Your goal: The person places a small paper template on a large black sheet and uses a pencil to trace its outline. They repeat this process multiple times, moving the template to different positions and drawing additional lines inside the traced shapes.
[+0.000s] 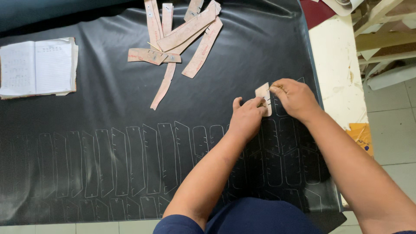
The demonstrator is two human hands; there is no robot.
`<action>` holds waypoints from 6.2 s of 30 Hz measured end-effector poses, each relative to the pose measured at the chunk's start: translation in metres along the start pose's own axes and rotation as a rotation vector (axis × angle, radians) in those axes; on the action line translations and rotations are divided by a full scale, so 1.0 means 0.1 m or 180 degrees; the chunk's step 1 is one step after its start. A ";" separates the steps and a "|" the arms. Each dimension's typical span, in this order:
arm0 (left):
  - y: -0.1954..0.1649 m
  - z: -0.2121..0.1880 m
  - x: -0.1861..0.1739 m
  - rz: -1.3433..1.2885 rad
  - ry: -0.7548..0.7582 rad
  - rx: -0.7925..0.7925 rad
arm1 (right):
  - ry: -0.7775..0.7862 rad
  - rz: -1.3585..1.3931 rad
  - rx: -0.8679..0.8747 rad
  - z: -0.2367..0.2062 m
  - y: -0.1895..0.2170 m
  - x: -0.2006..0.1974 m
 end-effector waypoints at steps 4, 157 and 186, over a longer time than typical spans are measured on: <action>0.01 0.00 -0.07 -0.0083 -0.0233 -0.0030 | 0.0047 0.0069 0.0353 -0.03 -0.04 -0.06; 0.48 -0.41 -0.16 0.0370 -0.0373 -0.0334 | 0.0574 -0.0521 0.0566 -0.58 -0.13 0.63; 0.02 -0.31 1.05 0.0062 0.0033 -0.0725 | 0.0969 -0.0416 -0.0403 -0.05 0.65 0.50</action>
Point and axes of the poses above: each hand's wrist, its own z-axis towards the middle knuckle, its own x-axis out of the palm, y = z × x, the point moved 5 cm from there along z, towards the middle knuckle, and after that the axes turned 9 degrees about x, right-handed, at the moved point
